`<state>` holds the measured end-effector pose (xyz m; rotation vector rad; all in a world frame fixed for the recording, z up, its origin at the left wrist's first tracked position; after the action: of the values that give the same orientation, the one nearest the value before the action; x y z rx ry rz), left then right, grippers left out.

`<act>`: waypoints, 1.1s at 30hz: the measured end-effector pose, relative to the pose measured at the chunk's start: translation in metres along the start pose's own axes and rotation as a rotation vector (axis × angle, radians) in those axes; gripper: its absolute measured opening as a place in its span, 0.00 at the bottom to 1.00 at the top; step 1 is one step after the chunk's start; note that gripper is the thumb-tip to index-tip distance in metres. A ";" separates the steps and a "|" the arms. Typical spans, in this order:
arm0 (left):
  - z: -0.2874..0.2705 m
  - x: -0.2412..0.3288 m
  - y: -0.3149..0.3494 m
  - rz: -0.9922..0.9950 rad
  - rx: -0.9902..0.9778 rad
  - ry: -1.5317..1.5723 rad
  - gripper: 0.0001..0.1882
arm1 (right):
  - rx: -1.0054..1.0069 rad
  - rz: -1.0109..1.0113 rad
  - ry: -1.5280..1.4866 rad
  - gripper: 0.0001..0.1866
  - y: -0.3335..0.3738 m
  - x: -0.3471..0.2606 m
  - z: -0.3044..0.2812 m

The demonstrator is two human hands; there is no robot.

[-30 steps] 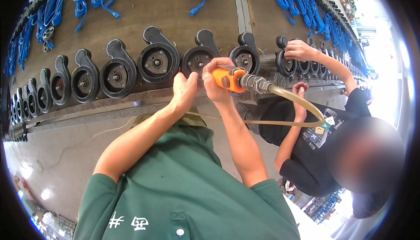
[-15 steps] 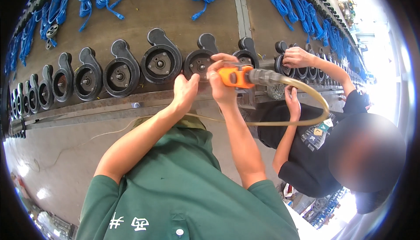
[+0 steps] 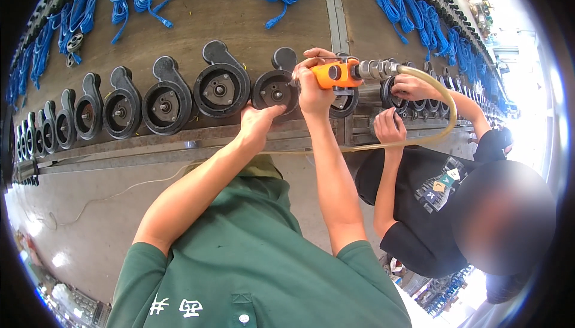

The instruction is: The person uses a pneumatic screwdriver to secure screws into circular black components lined up on a workbench.

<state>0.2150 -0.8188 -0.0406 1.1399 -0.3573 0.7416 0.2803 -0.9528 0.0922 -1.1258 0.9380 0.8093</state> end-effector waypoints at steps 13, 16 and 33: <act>0.008 -0.007 0.021 0.008 -0.067 -0.003 0.19 | -0.040 0.034 0.078 0.16 -0.002 -0.016 0.010; -0.006 -0.019 0.063 -0.148 0.064 -0.228 0.18 | 0.055 -0.066 0.054 0.11 -0.002 -0.059 -0.007; 0.193 0.062 0.013 1.094 -0.263 -1.868 0.28 | 0.230 -0.049 0.023 0.14 0.059 -0.095 -0.170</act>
<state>0.2709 -0.9704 0.0832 1.0062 -2.6851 0.2356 0.1558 -1.1090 0.1311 -0.9557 0.9921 0.6314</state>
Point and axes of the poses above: each hand's wrist, its own y-axis away from the middle knuckle, its own z-axis out of the palm, x = y × z, the point moved 9 cm from there along -y, towards the middle knuckle, and after that the axes turned 2 degrees about -x, right-handed, at the moved point
